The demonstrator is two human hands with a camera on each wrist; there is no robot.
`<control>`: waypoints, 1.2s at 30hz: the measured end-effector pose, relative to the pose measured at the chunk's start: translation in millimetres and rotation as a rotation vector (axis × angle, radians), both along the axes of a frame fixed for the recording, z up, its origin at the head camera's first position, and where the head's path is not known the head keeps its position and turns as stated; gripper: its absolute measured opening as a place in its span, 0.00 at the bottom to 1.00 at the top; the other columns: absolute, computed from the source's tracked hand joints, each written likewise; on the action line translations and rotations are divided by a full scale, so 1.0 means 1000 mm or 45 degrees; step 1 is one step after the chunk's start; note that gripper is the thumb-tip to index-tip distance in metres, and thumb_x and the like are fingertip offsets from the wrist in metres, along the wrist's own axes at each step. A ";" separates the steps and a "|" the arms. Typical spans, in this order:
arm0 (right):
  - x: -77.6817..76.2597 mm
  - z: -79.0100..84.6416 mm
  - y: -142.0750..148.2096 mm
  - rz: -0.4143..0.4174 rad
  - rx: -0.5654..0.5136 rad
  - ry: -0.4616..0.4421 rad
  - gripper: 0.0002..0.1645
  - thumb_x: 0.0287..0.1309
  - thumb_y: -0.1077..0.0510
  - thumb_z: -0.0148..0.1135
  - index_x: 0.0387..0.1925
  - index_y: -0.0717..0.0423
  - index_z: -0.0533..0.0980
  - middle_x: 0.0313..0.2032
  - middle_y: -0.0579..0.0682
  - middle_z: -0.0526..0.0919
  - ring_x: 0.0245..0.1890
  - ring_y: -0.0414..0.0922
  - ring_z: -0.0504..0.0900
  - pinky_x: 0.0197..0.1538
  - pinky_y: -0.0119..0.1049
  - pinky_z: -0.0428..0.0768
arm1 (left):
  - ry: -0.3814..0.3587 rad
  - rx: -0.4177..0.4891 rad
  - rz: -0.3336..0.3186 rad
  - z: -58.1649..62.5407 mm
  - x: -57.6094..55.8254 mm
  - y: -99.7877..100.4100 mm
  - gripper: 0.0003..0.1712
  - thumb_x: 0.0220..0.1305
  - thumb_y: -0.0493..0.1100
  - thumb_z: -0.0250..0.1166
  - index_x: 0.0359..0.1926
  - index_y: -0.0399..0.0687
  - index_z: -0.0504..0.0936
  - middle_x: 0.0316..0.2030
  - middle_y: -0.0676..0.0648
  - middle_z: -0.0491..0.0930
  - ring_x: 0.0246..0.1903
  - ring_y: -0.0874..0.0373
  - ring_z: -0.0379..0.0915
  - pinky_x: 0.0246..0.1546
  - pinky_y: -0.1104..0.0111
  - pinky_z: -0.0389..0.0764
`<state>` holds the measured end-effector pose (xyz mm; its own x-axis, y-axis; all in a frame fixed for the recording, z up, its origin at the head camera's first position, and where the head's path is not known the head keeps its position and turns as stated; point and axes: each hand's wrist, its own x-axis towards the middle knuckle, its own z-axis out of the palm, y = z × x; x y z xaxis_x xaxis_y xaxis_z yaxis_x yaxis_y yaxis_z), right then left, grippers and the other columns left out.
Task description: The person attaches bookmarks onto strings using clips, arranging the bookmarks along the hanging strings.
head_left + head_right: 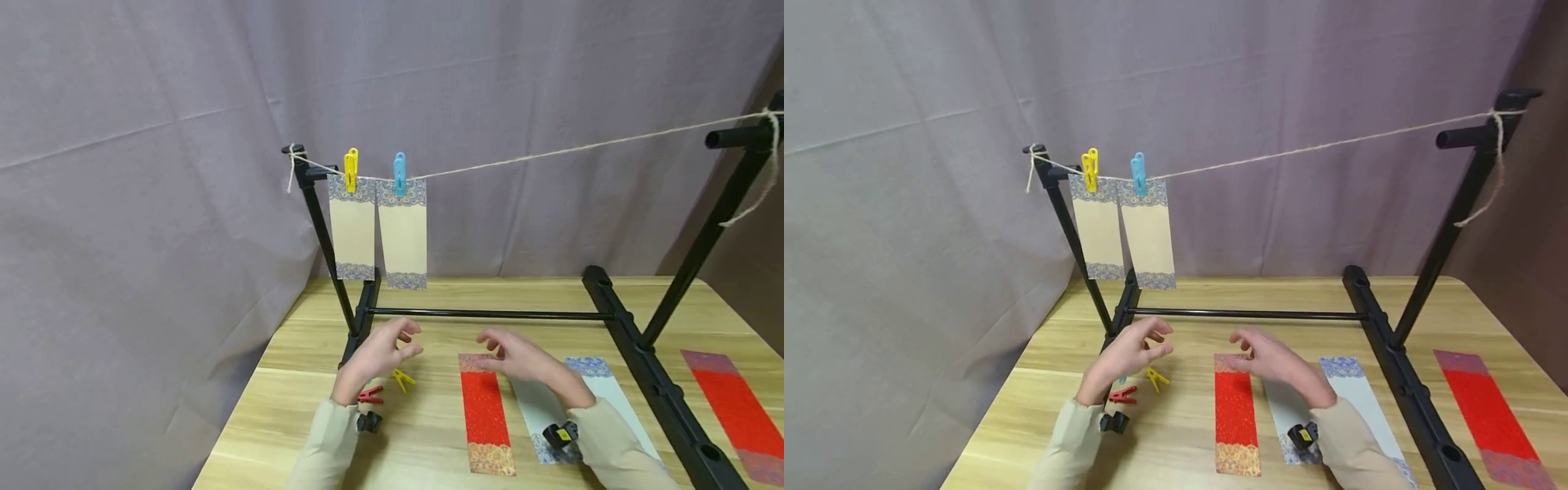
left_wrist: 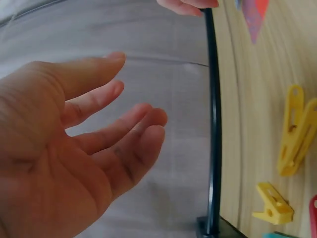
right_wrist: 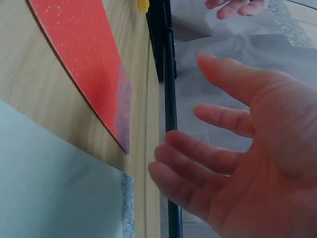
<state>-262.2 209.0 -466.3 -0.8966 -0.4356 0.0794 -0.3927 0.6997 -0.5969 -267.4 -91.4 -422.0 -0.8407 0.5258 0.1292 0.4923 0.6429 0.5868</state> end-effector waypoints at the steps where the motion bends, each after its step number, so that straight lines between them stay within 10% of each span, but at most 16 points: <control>1: 0.000 -0.001 0.000 -0.014 0.016 -0.016 0.27 0.58 0.48 0.69 0.54 0.59 0.75 0.44 0.57 0.82 0.41 0.49 0.81 0.38 0.38 0.79 | -0.010 -0.022 -0.011 -0.002 -0.001 0.000 0.18 0.67 0.48 0.65 0.55 0.52 0.77 0.54 0.49 0.80 0.51 0.53 0.79 0.51 0.62 0.80; 20: -0.012 -0.027 -0.003 -0.102 0.146 -0.142 0.23 0.56 0.51 0.70 0.49 0.57 0.74 0.25 0.46 0.73 0.24 0.41 0.68 0.26 0.33 0.66 | -0.197 -0.423 -0.062 -0.028 0.001 0.006 0.16 0.62 0.43 0.68 0.51 0.52 0.79 0.48 0.47 0.77 0.37 0.62 0.68 0.41 0.71 0.72; 36: -0.013 -0.030 -0.003 -0.142 0.200 -0.189 0.25 0.47 0.53 0.77 0.38 0.56 0.71 0.26 0.48 0.71 0.27 0.43 0.67 0.29 0.35 0.65 | -0.135 -0.747 0.061 -0.034 0.007 0.014 0.22 0.57 0.34 0.69 0.50 0.62 0.82 0.49 0.51 0.76 0.52 0.51 0.70 0.41 0.65 0.74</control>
<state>-275.7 205.9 -495.9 -0.9365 -0.3301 -0.1179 -0.2242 0.8227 -0.5224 -260.0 -77.7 -455.7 -0.8578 0.4450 -0.2573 0.4127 0.8946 0.1715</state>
